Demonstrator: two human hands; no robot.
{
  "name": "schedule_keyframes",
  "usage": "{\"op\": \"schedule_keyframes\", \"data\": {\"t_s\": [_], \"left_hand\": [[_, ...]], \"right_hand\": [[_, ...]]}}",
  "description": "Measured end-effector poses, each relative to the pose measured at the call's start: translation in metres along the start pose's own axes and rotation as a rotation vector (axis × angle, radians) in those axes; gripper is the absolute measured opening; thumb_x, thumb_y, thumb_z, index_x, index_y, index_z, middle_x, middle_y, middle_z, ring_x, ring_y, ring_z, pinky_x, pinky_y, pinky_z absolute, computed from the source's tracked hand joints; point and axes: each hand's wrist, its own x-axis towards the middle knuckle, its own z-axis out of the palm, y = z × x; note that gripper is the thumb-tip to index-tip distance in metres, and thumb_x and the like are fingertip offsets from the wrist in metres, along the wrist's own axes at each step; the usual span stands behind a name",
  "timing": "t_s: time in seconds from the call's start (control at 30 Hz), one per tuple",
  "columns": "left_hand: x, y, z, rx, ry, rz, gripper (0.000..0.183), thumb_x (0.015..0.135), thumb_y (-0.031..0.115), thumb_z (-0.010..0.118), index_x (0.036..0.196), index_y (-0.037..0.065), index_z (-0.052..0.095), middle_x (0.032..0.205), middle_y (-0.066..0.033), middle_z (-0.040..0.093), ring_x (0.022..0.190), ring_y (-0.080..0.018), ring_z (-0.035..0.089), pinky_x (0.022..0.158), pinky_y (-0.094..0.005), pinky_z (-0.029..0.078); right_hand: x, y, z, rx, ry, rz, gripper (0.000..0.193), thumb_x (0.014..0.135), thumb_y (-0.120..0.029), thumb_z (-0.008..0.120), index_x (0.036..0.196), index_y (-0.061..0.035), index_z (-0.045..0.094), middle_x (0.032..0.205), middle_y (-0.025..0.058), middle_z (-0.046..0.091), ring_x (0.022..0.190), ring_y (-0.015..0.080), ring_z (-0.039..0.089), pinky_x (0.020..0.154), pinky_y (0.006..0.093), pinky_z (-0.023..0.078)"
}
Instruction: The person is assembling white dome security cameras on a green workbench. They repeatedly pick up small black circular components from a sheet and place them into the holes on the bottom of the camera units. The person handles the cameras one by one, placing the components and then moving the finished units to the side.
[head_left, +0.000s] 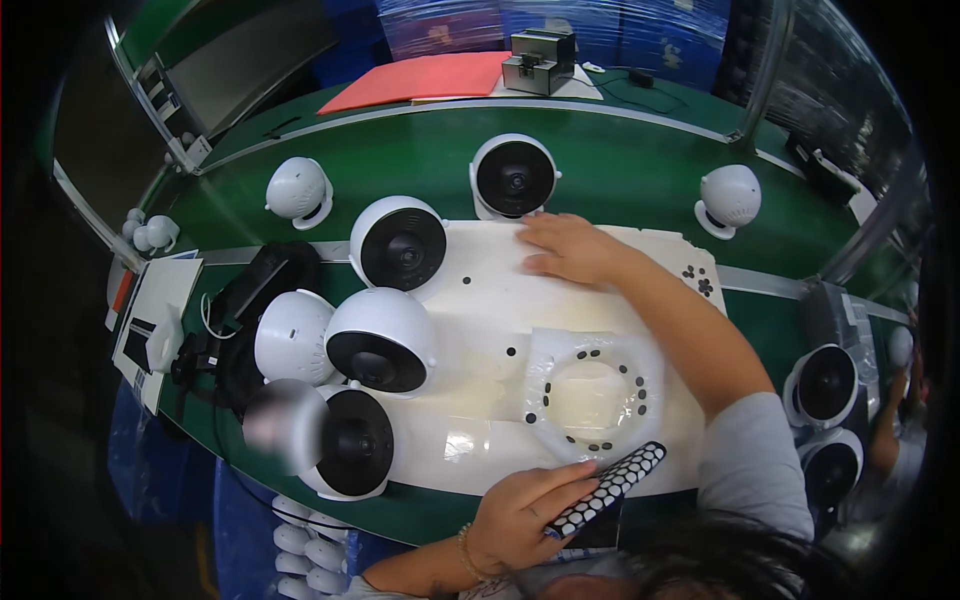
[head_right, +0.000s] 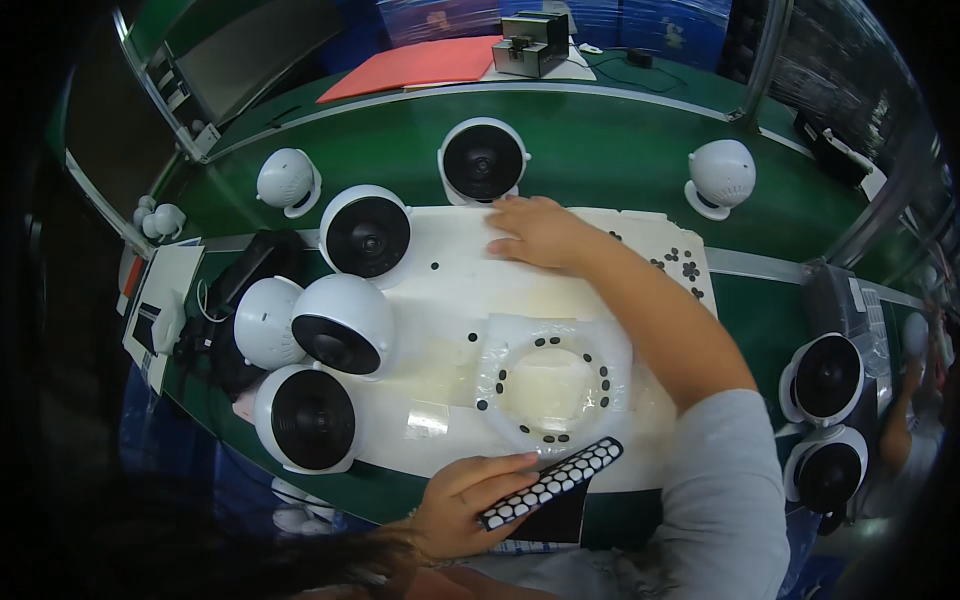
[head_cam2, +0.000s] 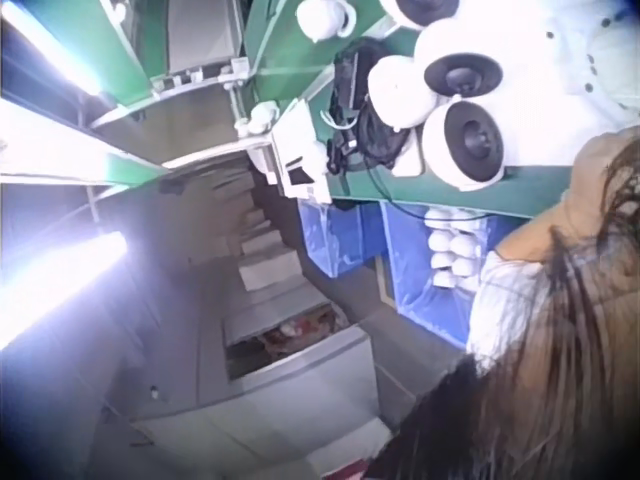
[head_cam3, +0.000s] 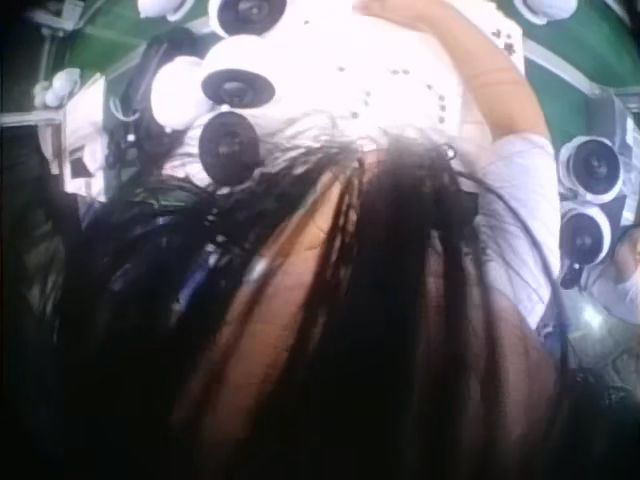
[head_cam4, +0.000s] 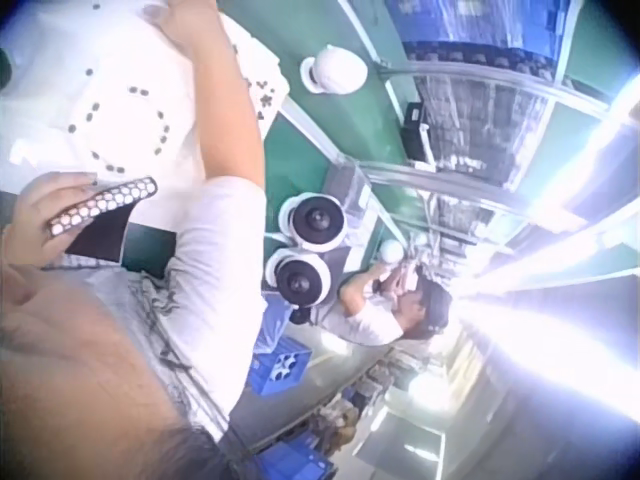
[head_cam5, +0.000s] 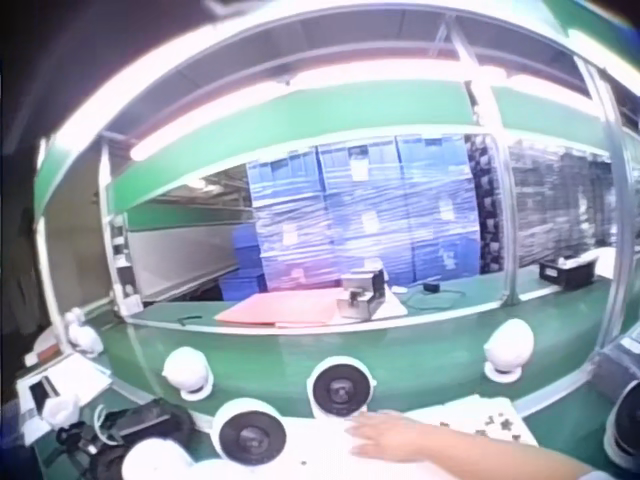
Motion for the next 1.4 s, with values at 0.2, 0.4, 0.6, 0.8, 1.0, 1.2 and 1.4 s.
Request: {"op": "schedule_keyframes", "data": {"t_s": [0.2, 0.4, 0.6, 0.8, 1.0, 1.2, 1.4], "left_hand": [[0.006, 0.001, 0.002, -0.022, -0.069, 0.021, 0.046, 0.060, 0.004, 0.070, 0.104, 0.005, 0.057, 0.109, -0.0103, 0.057, 0.083, -0.0240, 0.059, 0.068, -0.0314, 0.047], [0.003, -0.002, 0.005, -0.005, -0.110, 0.084, 0.050, 0.054, 0.000, 0.065, 0.103, 0.007, 0.059, 0.089, -0.0082, 0.060, 0.076, -0.0242, 0.057, 0.067, -0.0324, 0.046], [-0.003, 0.005, 0.002, -0.028, 0.006, 0.062, 0.049, 0.052, 0.001, 0.064, 0.100, 0.009, 0.063, 0.077, -0.0085, 0.058, 0.070, -0.0244, 0.056, 0.064, -0.0325, 0.046], [0.005, 0.012, 0.003, -0.147, 0.129, -0.087, 0.024, 0.061, 0.001, 0.069, 0.085, 0.002, 0.065, 0.069, -0.0111, 0.061, 0.060, -0.0233, 0.059, 0.056, -0.0294, 0.046], [0.001, 0.015, 0.002, -0.244, 0.237, -0.325, 0.016, 0.065, 0.001, 0.070, 0.078, -0.004, 0.063, 0.070, -0.0142, 0.062, 0.061, -0.0206, 0.060, 0.058, -0.0266, 0.045], [0.003, 0.014, 0.008, -0.265, 0.263, -0.258, 0.016, 0.062, -0.003, 0.070, 0.076, -0.005, 0.063, 0.068, -0.0135, 0.062, 0.061, -0.0215, 0.059, 0.057, -0.0278, 0.045], [0.005, 0.009, 0.014, -0.223, 0.292, -0.119, 0.019, 0.057, -0.007, 0.070, 0.074, -0.005, 0.062, 0.067, -0.0137, 0.061, 0.060, -0.0226, 0.058, 0.057, -0.0292, 0.045]], "right_hand": [[0.020, 0.019, -0.020, -0.167, 0.144, 0.190, 0.040, 0.081, -0.035, 0.053, 0.112, -0.0097, 0.054, 0.110, 0.0157, 0.053, 0.105, 0.0290, 0.047, 0.094, 0.0387, 0.032], [-0.016, 0.018, -0.058, -0.052, 0.612, 0.275, 0.027, 0.077, -0.018, 0.060, 0.100, -0.0053, 0.059, 0.095, 0.0168, 0.059, 0.092, 0.0307, 0.053, 0.080, 0.0364, 0.042], [-0.096, -0.083, -0.114, 0.942, 0.572, 0.207, 0.028, 0.084, -0.014, 0.055, 0.109, -0.0013, 0.053, 0.102, 0.0073, 0.058, 0.086, 0.0148, 0.057, 0.072, 0.0271, 0.047], [-0.138, -0.107, -0.082, 1.004, 0.154, 0.282, 0.027, 0.084, -0.016, 0.056, 0.108, -0.0032, 0.057, 0.111, 0.0100, 0.053, 0.102, 0.0151, 0.049, 0.087, 0.0266, 0.039], [-0.179, -0.120, -0.085, 0.251, 0.537, -0.035, 0.045, 0.077, -0.024, 0.064, 0.115, -0.0032, 0.051, 0.113, 0.0114, 0.049, 0.101, 0.0228, 0.048, 0.082, 0.0323, 0.039], [-0.207, -0.149, -0.072, 0.413, 0.434, -0.179, 0.047, 0.069, -0.013, 0.070, 0.112, -0.0045, 0.051, 0.093, 0.0072, 0.058, 0.085, 0.0251, 0.054, 0.076, 0.0331, 0.042], [-0.208, -0.145, -0.076, 0.365, 0.429, -0.227, 0.033, 0.070, -0.006, 0.067, 0.101, -0.0065, 0.057, 0.089, 0.0054, 0.059, 0.084, 0.0254, 0.056, 0.072, 0.0320, 0.043]]}}
